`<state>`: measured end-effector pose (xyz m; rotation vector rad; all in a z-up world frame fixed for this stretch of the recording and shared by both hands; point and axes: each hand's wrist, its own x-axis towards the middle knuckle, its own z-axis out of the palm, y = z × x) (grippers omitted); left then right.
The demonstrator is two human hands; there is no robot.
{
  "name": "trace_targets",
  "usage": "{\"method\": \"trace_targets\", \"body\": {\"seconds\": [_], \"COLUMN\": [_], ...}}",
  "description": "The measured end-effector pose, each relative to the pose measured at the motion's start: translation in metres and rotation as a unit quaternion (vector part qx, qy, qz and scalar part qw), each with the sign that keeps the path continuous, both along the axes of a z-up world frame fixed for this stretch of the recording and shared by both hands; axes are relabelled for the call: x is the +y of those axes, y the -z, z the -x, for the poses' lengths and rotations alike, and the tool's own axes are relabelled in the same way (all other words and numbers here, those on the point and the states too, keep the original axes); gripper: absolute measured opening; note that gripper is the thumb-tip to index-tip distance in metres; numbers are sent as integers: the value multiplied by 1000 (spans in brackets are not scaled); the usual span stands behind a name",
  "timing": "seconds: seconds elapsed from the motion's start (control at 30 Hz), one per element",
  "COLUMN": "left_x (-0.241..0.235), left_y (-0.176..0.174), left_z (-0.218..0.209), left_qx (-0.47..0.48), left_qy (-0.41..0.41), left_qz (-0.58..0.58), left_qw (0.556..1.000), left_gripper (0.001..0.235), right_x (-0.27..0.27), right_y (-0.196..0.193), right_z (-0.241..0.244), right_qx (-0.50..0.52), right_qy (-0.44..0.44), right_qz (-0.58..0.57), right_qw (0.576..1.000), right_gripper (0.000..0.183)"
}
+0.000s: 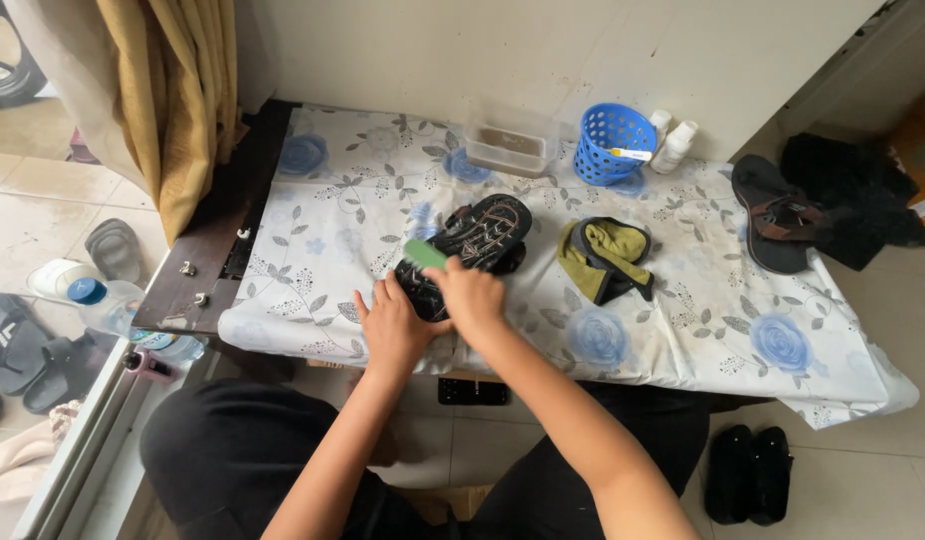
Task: The person scrubs the sole of a black shoe with a green brush and wipes it with a yellow cloth. They repeat the scrubbing and wiping process to clean the shoe's bottom surface.
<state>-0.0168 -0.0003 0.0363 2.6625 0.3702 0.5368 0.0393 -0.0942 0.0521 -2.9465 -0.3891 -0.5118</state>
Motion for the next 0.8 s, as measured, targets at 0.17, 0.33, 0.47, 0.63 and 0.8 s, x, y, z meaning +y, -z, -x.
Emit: {"method": "trace_targets", "body": {"seconds": [0.17, 0.33, 0.47, 0.63, 0.8], "left_x": [-2, -2, -1, -5, -6], "left_y": [-17, 8, -17, -20, 4], "left_z": [8, -2, 2, 6, -1], "left_qx": [-25, -9, 0, -20, -27], "left_qy": [-7, -8, -5, -12, -36], "left_qz": [32, 21, 20, 27, -6], "left_qw": [999, 1000, 1000, 999, 999], "left_gripper": [115, 120, 117, 117, 122], "right_x": [-20, -26, -52, -64, -59], "right_y": [3, -14, -12, -6, -15], "right_z": [-31, 52, 37, 7, 76], "right_qx": [-11, 77, 28, -34, 101], "right_qy": [66, -14, 29, 114, 14], "right_qz": [1, 15, 51, 27, 25], "right_qw": [998, 997, 998, 993, 994], "right_gripper": [46, 45, 44, 47, 45]}}
